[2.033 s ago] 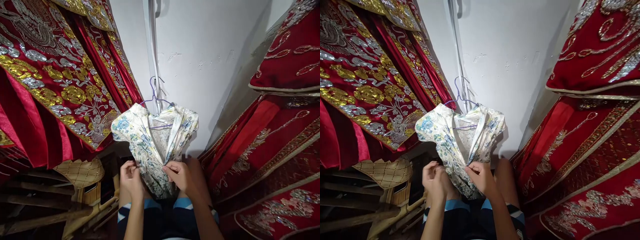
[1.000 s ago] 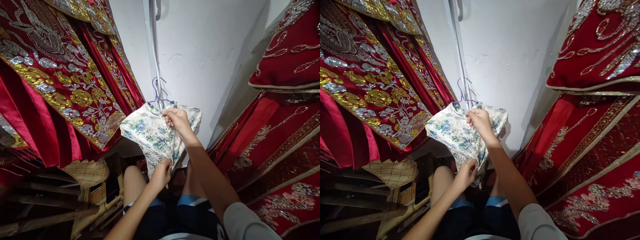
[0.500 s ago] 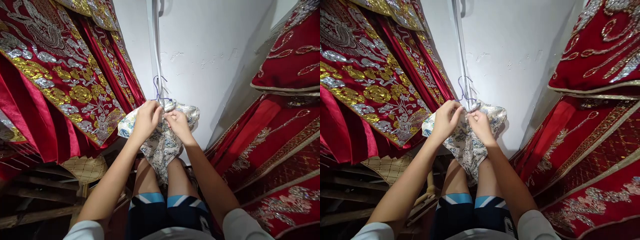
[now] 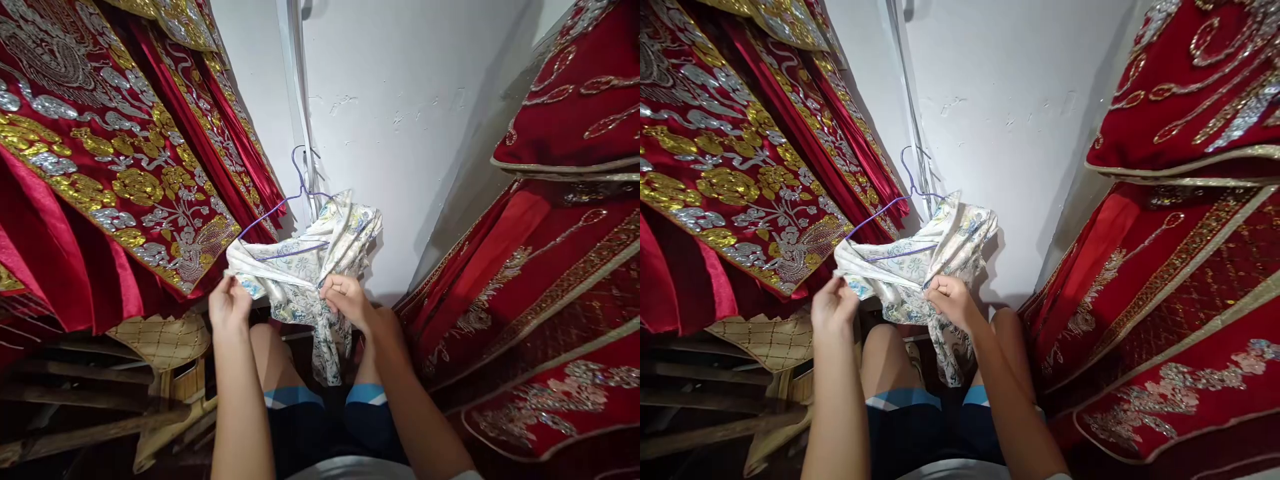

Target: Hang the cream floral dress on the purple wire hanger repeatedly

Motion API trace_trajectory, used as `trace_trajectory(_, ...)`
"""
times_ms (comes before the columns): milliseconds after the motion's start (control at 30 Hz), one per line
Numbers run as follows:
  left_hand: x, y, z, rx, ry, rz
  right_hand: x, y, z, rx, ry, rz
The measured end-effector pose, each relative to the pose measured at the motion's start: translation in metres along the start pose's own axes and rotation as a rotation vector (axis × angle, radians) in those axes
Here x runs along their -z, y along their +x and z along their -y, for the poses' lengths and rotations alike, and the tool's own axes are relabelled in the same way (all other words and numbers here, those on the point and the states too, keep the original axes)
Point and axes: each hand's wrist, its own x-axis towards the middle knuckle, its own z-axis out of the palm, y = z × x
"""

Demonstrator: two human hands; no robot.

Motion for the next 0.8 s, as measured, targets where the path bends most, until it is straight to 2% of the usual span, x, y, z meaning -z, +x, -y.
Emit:
trace_trajectory(100, 0.02, -0.021, 0.036, 0.096, 0.053, -0.151, -0.013, -0.015, -0.019, 0.0, 0.17, -0.143)
trace_trajectory(200, 0.03, -0.042, 0.068, 0.112, 0.118, -0.15, -0.01, -0.029, -0.034, -0.008, 0.264, -0.25)
trace_trajectory(300, 0.033, -0.057, 0.086, 0.08, 0.235, -0.11, 0.008, -0.035, -0.039, -0.041, 0.228, -0.312)
trace_trajectory(400, 0.034, -0.068, 0.088, 0.028, 0.463, -0.019, 0.028, -0.037, -0.041, -0.108, 0.148, -0.336)
trace_trajectory(533, 0.028, -0.083, 0.078, -0.096, 0.825, 0.302, 0.044, -0.047, -0.049, -0.248, 0.052, -0.225)
trace_trajectory(667, 0.01, -0.098, 0.068, -0.076, 0.707, 0.423, 0.05, -0.057, -0.05, -0.419, -0.185, -0.022)
trace_trajectory(733, -0.002, -0.108, 0.067, -0.038, 0.692, 0.51, 0.046, -0.056, -0.044, -0.386, -0.312, -0.049)
trace_trajectory(800, -0.013, -0.12, 0.07, -0.009, 0.697, 0.589, 0.037, -0.054, -0.038, -0.286, -0.344, -0.079)
